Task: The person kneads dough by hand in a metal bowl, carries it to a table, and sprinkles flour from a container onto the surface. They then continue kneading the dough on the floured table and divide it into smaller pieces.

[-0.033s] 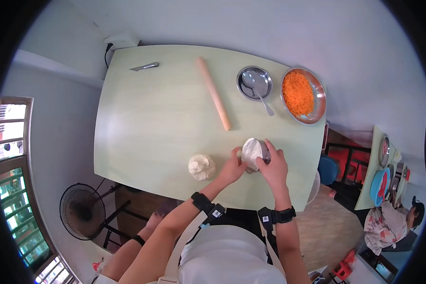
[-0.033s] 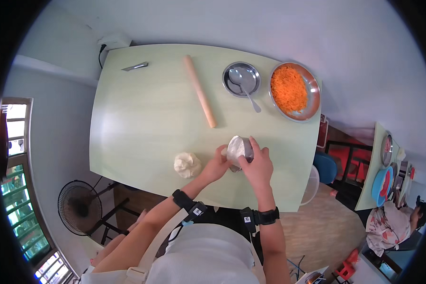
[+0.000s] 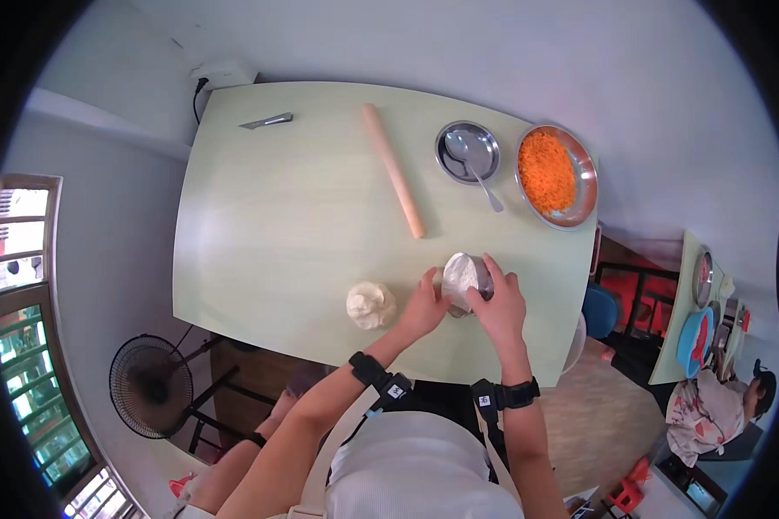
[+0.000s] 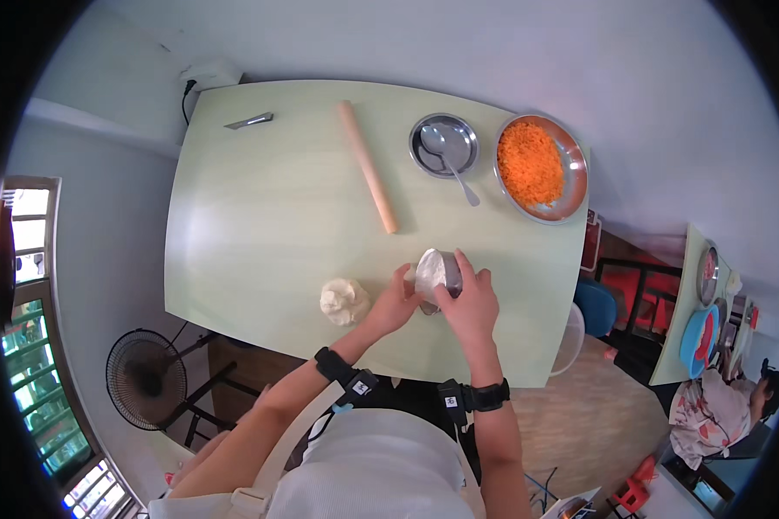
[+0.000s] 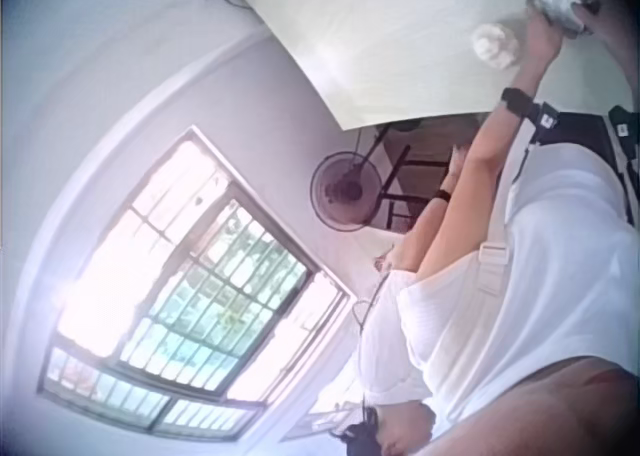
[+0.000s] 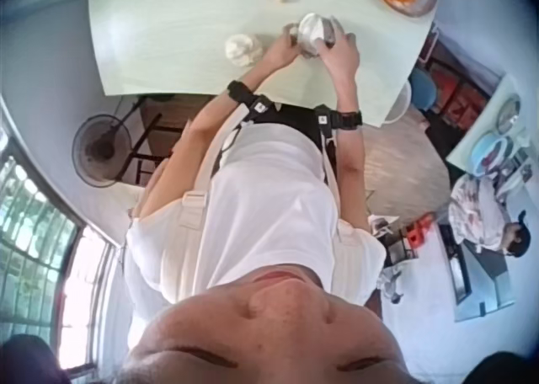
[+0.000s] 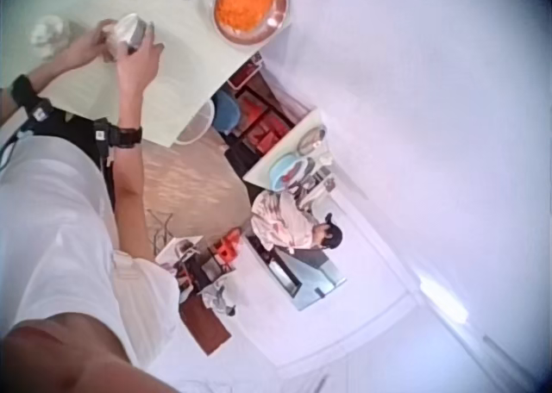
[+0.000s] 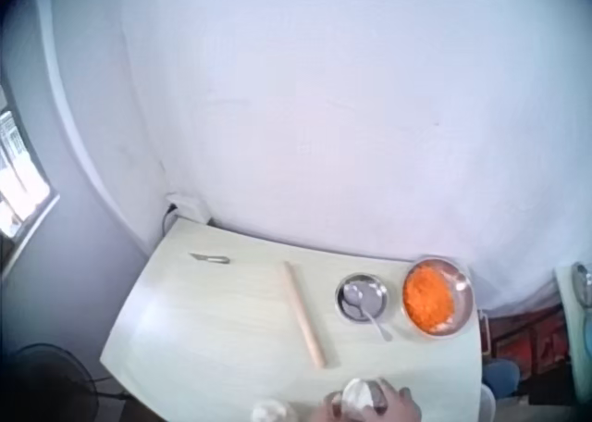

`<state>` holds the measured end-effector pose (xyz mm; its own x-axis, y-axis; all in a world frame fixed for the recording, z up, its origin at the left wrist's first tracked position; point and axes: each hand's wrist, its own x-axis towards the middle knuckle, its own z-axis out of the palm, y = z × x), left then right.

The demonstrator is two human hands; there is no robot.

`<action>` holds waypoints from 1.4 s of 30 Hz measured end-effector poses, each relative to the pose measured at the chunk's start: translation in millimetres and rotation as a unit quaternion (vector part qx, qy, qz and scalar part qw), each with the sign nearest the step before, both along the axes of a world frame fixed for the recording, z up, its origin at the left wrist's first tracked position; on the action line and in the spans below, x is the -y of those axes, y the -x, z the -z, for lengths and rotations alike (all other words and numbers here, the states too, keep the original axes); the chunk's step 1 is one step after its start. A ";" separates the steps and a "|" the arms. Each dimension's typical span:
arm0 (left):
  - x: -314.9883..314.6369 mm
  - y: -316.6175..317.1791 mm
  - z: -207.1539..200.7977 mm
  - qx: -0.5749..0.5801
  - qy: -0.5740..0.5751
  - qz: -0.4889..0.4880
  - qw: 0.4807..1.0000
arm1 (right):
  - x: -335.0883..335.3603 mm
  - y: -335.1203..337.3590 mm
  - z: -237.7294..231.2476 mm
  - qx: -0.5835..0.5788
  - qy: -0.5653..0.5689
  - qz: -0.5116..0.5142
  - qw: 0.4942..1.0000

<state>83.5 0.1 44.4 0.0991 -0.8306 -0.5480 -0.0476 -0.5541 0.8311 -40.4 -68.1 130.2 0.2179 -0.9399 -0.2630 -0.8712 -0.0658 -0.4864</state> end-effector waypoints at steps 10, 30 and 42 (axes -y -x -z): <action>-4.8 -11.0 1.8 0.126 0.065 0.051 0.989 | -23.6 -29.0 6.6 -0.015 0.025 0.031 0.999; 17.9 -30.5 5.6 0.108 0.061 0.210 0.970 | -39.2 -18.7 33.7 0.466 -0.133 0.287 0.827; 0.2 -16.9 14.1 -0.358 -0.007 -0.058 0.932 | -60.7 -77.4 23.6 0.310 0.048 0.326 0.892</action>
<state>100.4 -0.1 30.3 -0.2073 -0.8291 -0.5192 0.5774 -0.5321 0.6193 37.0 -7.4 106.6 -0.3083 -0.9313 -0.1941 -0.3045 0.2899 -0.9073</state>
